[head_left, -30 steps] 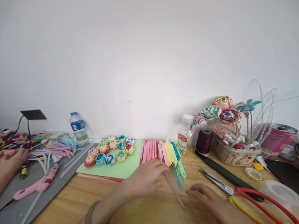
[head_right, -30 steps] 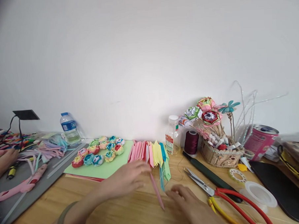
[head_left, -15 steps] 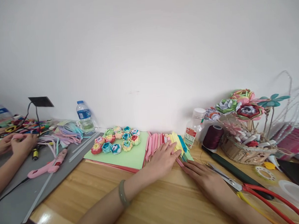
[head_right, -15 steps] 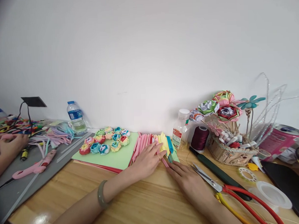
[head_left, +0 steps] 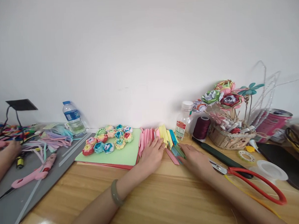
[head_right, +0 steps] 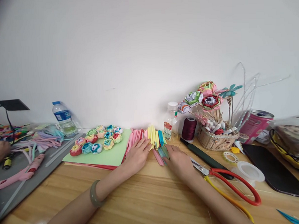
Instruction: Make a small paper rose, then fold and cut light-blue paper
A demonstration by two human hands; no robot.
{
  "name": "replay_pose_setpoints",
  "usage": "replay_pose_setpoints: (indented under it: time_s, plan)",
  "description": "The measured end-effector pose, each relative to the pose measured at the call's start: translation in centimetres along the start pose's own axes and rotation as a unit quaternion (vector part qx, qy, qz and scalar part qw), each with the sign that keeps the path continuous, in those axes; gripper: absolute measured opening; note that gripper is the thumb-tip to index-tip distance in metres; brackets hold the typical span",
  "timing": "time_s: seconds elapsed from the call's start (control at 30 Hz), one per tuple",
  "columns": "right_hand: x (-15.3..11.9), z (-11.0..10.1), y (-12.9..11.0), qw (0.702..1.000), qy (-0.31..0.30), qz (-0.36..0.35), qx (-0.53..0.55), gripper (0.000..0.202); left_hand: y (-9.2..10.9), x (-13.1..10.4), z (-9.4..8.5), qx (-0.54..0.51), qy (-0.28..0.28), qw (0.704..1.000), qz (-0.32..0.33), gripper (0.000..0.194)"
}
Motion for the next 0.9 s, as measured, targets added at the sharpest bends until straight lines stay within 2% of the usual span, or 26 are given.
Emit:
replay_pose_setpoints:
  time_s: [0.17,0.37,0.47,0.57,0.6,0.63,0.67,0.73,0.8,0.83,0.9]
  plan:
    - [1.4,-1.3,1.6,0.99,-0.001,0.077,0.116,0.029,-0.3,-0.1,0.2,-0.009,-0.014,1.0,-0.018,0.039]
    - [0.7,-3.8,2.1,0.951,-0.012,0.151,0.268,0.044,-0.2,-0.2,0.5,-0.045,-0.012,0.998,-0.038,0.041]
    - [0.2,-4.0,1.7,0.934,-0.034,0.154,0.322,0.046,-0.3,-0.2,-0.6,-0.083,0.013,0.995,-0.059,0.041]
    - [0.0,-3.3,1.4,0.926,-0.053,0.15,0.342,0.044,-0.3,0.1,-2.9,-0.191,0.038,0.974,-0.116,0.035]
    - [-0.1,-3.0,1.3,0.926,-0.059,0.145,0.343,0.044,-0.1,0.2,-3.6,-0.254,0.03,0.956,-0.146,0.03]
    - [-0.2,-2.6,1.0,0.928,-0.064,0.138,0.341,0.043,0.1,0.3,-4.1,-0.334,0.009,0.924,-0.183,0.025]
    - [-0.3,-2.3,0.7,0.93,-0.07,0.127,0.337,0.041,0.6,0.3,-4.4,-0.438,-0.036,0.874,-0.209,0.023]
    - [-0.7,-1.5,-0.3,0.938,-0.085,0.098,0.32,0.036,2.1,0.3,-4.2,-0.633,-0.158,0.718,-0.241,0.025]
    - [-1.4,-0.8,-1.5,0.949,-0.099,0.065,0.291,0.028,3.3,0.1,-3.9,-0.705,-0.221,0.624,-0.256,0.03]
    - [-1.8,-0.5,-2.1,0.954,-0.105,0.05,0.276,0.024,3.6,0.0,-3.7,-0.717,-0.233,0.6,-0.266,0.032]
    - [-2.7,-0.1,-2.9,0.96,-0.119,0.024,0.252,0.018,3.9,-0.2,-3.2,-0.73,-0.239,0.574,-0.285,0.033]
Point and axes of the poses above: each hand's wrist, its own x-axis towards the middle knuckle, its own z-axis out of the palm, y = z × x, the point moved 3 cm from there along x, towards the middle knuckle, and after that the axes turned 14 degrees about x, right-handed, at the moved point
